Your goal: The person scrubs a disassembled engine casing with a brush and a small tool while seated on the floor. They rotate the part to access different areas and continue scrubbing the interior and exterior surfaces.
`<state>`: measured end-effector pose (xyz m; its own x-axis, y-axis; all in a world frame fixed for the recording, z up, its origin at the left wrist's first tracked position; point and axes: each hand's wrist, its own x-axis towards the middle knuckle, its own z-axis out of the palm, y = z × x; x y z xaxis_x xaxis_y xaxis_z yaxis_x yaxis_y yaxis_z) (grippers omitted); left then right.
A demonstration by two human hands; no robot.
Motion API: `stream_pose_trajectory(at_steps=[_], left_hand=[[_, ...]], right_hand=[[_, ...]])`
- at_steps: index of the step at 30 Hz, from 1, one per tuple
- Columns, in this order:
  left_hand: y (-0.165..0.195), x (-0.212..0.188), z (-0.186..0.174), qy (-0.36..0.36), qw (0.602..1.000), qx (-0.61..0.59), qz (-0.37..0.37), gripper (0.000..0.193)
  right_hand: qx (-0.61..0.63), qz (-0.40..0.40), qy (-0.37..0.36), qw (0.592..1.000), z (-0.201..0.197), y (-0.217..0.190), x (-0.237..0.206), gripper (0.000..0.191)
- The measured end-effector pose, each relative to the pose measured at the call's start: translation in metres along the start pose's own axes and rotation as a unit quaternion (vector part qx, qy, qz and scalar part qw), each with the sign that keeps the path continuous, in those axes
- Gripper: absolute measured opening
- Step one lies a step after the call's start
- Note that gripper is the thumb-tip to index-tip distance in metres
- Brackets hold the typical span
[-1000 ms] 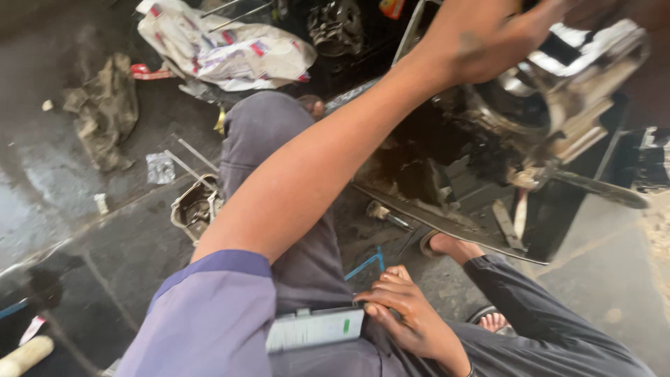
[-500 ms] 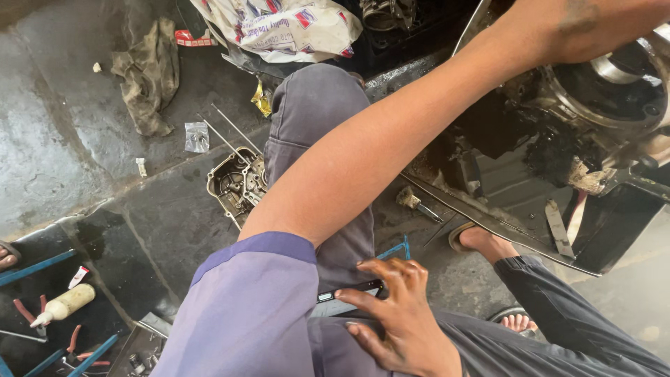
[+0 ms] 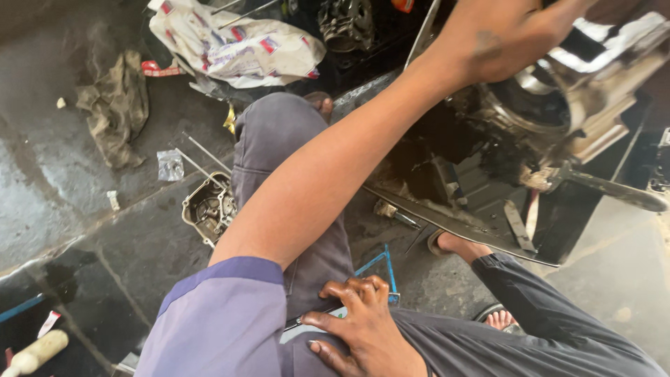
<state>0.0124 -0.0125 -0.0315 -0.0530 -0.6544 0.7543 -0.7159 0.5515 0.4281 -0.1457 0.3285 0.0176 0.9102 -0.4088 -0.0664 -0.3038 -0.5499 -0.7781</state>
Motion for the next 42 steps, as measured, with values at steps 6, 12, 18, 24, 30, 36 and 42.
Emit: stream_pose_trajectory(at_steps=[6,12,18,24,30,36,42], left_hand=[[0.022,0.018,-0.043,0.094,0.962,-0.250,-0.058,0.035],[0.033,0.038,-0.053,0.050,0.959,-0.213,-0.179,0.042],[0.048,0.051,-0.049,0.082,0.945,-0.175,-0.263,0.053],[0.046,0.062,-0.048,0.078,0.903,-0.123,-0.403,0.061],[0.038,0.065,-0.052,0.031,0.890,-0.100,-0.445,0.066],[0.026,0.055,-0.050,0.052,0.899,-0.047,-0.433,0.065],[0.019,0.049,-0.047,0.064,0.874,-0.153,-0.457,0.057]], right_hand=[[0.012,0.048,0.118,0.992,-0.049,0.017,0.003,0.038],[-0.232,0.176,0.269,0.918,-0.144,0.069,-0.012,0.019],[-0.373,0.403,0.206,0.810,-0.179,0.104,-0.032,0.022],[-0.365,0.439,0.231,0.788,-0.164,0.132,-0.037,0.025],[-0.341,0.424,0.266,0.796,-0.163,0.144,-0.045,0.018],[-0.176,0.524,0.364,0.750,-0.174,0.164,-0.054,0.038],[-0.110,0.477,0.541,0.684,-0.186,0.197,-0.027,0.065]])
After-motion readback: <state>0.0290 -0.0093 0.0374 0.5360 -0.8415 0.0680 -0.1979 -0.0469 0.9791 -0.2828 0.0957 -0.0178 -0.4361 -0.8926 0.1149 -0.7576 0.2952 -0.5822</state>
